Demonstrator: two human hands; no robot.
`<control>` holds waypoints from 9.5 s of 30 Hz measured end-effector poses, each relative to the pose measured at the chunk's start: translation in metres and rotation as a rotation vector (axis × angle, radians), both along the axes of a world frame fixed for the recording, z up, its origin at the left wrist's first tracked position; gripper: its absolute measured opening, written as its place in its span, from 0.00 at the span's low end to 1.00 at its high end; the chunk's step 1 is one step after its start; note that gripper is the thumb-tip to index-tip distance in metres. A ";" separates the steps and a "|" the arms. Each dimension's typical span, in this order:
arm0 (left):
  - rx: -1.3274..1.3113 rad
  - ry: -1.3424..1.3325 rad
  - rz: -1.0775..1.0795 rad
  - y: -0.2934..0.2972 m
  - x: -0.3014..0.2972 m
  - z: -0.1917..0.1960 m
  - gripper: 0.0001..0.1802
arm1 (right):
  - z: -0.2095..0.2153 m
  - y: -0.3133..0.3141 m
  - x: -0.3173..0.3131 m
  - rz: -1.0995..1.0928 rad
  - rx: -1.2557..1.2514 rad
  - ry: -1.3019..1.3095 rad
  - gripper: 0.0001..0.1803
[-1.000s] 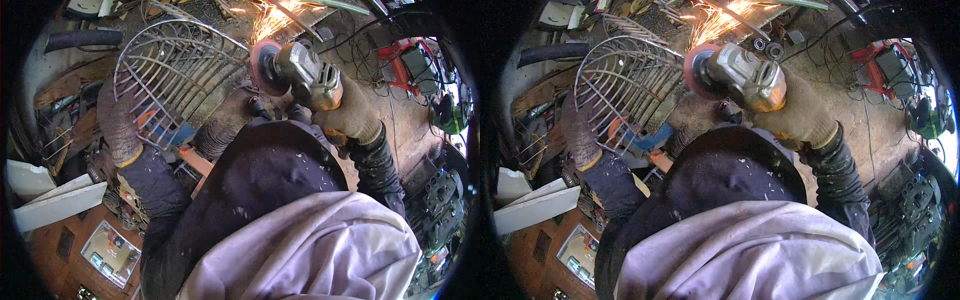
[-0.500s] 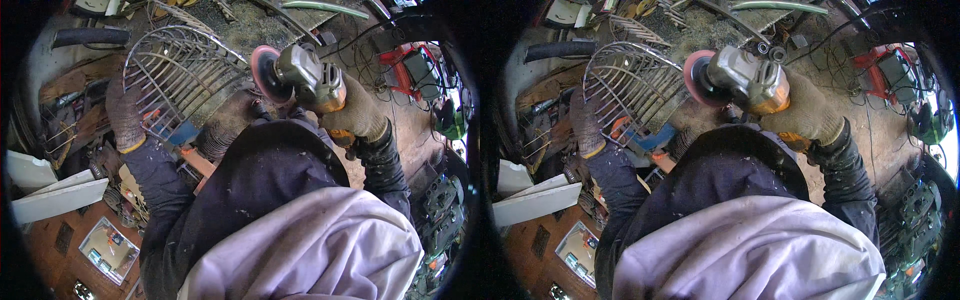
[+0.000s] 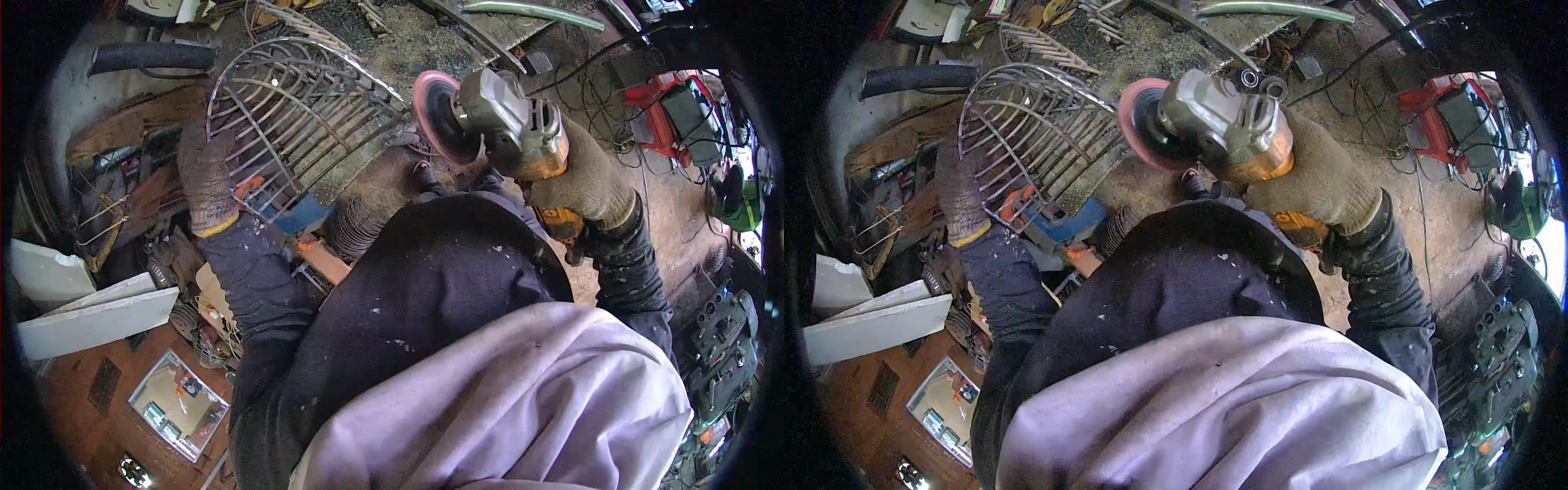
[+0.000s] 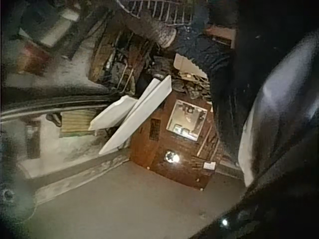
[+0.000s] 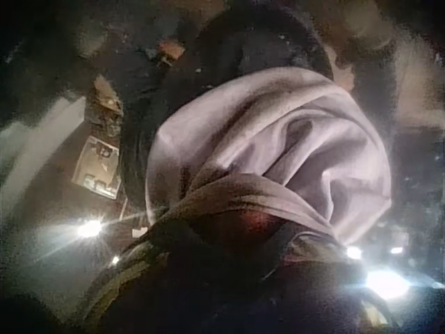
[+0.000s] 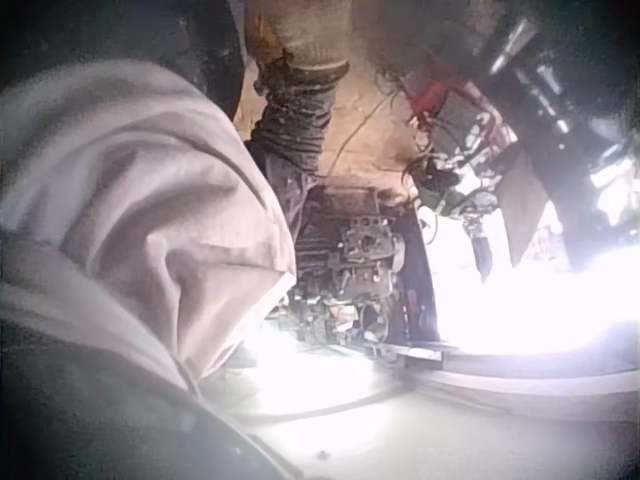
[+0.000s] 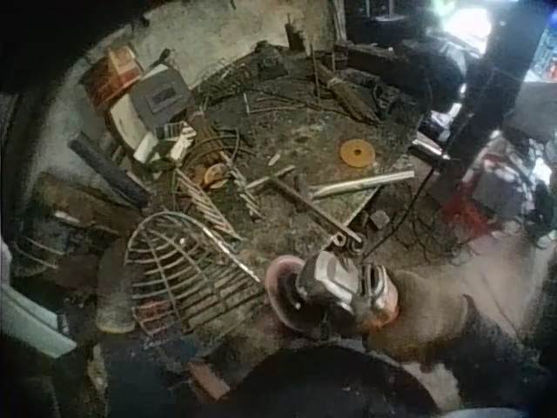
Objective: The person uses an angle grinder to smooth and shape the surface and edges of a curved metal grating, rotating the object by hand to reach different sections of the frame.
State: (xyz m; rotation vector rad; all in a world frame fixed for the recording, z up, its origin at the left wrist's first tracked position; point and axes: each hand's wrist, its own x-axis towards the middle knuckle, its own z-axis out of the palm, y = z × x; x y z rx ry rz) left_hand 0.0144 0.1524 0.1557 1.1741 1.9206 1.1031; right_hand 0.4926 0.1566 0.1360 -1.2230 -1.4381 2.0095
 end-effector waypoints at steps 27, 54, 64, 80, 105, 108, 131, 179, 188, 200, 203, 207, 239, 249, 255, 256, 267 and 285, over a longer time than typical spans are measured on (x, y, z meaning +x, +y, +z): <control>-0.017 0.130 0.013 0.004 -0.009 -0.004 0.33 | 0.024 0.010 -0.006 0.044 0.093 -0.010 0.47; -0.141 0.111 0.035 0.006 -0.012 -0.001 0.28 | 0.019 0.016 0.003 0.109 0.129 0.015 0.46; -0.074 0.089 0.048 0.001 0.001 0.004 0.25 | 0.041 0.004 -0.012 0.093 0.390 -0.232 0.44; -0.054 0.341 -0.071 0.007 -0.021 -0.004 0.27 | 0.043 -0.015 -0.003 0.105 0.544 -0.559 0.49; -0.024 0.356 -0.120 0.007 0.001 0.003 0.29 | 0.064 -0.017 -0.022 0.147 0.663 -0.620 0.45; -0.041 0.281 -0.114 0.008 0.004 0.002 0.29 | 0.057 -0.020 -0.021 0.103 0.714 -0.606 0.45; -0.062 0.697 -0.187 0.006 -0.025 -0.009 0.29 | 0.066 -0.023 -0.028 0.117 0.727 -0.693 0.46; -0.044 0.143 -0.082 -0.004 0.029 0.020 0.29 | 0.036 -0.042 -0.052 0.110 0.936 -0.932 0.44; -0.014 0.153 -0.136 0.000 0.032 0.019 0.29 | 0.019 -0.040 -0.049 -0.015 1.016 -0.801 0.44; -0.071 0.293 -0.148 0.003 0.012 -0.001 0.33 | -0.016 -0.048 -0.027 -0.168 0.699 -0.599 0.49; -0.094 0.444 -0.113 0.008 0.005 -0.008 0.31 | -0.027 -0.044 -0.024 -0.186 0.622 -0.483 0.48; -0.316 0.510 0.000 0.014 0.014 0.000 0.30 | -0.036 -0.036 -0.016 -0.126 0.596 -0.305 0.44; -0.346 0.916 0.051 0.022 0.002 -0.031 0.49 | -0.055 0.062 -0.010 0.365 0.389 0.088 0.59; -0.385 0.880 0.061 0.024 0.013 -0.023 0.44 | -0.032 0.073 -0.009 0.361 0.466 0.101 0.57; -0.318 0.799 0.060 0.017 0.018 -0.021 0.47 | -0.010 0.076 -0.014 0.382 0.620 0.045 0.56; -0.347 0.854 0.063 0.020 0.020 -0.018 0.47 | -0.015 0.072 -0.012 0.356 0.637 0.043 0.56; -0.253 0.924 0.042 0.019 0.022 -0.022 0.47 | 0.005 0.069 -0.013 0.402 0.622 -0.017 0.49; -0.326 1.077 0.063 0.013 0.009 -0.029 0.47 | 0.004 0.075 -0.010 0.427 0.695 0.028 0.52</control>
